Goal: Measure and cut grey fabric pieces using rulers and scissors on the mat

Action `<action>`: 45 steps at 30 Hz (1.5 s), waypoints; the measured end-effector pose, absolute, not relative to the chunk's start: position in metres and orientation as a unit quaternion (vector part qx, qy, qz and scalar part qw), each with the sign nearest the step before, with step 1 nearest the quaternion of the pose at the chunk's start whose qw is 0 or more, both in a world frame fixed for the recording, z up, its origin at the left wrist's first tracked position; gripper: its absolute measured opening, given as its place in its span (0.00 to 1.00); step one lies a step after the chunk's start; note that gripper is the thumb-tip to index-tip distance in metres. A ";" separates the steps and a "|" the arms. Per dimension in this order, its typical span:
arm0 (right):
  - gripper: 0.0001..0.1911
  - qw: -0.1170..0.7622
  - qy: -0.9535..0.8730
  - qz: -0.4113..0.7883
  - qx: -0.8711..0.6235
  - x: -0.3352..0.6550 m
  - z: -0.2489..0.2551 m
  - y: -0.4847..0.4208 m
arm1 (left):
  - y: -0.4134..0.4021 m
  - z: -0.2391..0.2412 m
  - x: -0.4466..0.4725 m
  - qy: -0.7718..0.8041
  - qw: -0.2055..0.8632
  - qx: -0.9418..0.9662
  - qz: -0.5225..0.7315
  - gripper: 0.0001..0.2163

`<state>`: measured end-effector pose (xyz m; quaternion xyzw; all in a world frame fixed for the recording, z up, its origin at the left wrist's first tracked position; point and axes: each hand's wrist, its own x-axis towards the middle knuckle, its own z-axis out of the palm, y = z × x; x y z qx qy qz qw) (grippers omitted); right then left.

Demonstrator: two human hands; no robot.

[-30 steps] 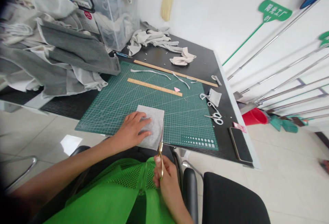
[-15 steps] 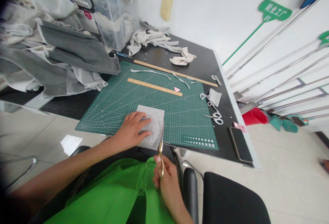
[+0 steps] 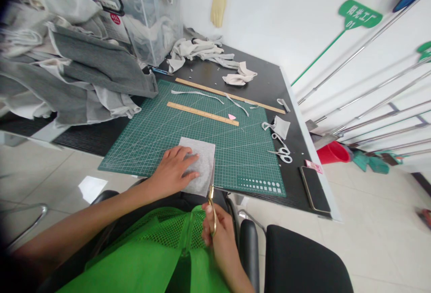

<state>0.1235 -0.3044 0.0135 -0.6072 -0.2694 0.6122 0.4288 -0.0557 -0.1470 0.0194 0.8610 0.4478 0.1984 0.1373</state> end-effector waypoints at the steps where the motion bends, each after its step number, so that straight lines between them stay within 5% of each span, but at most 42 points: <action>1: 0.24 0.433 -0.261 0.617 -0.603 0.124 0.013 -0.304 | -0.147 0.019 -0.056 0.448 0.135 0.861 0.198 0.21; 45: 0.22 0.444 -0.275 0.609 -0.598 0.117 0.011 -0.290 | -0.146 0.015 -0.055 0.459 0.139 0.850 0.219 0.18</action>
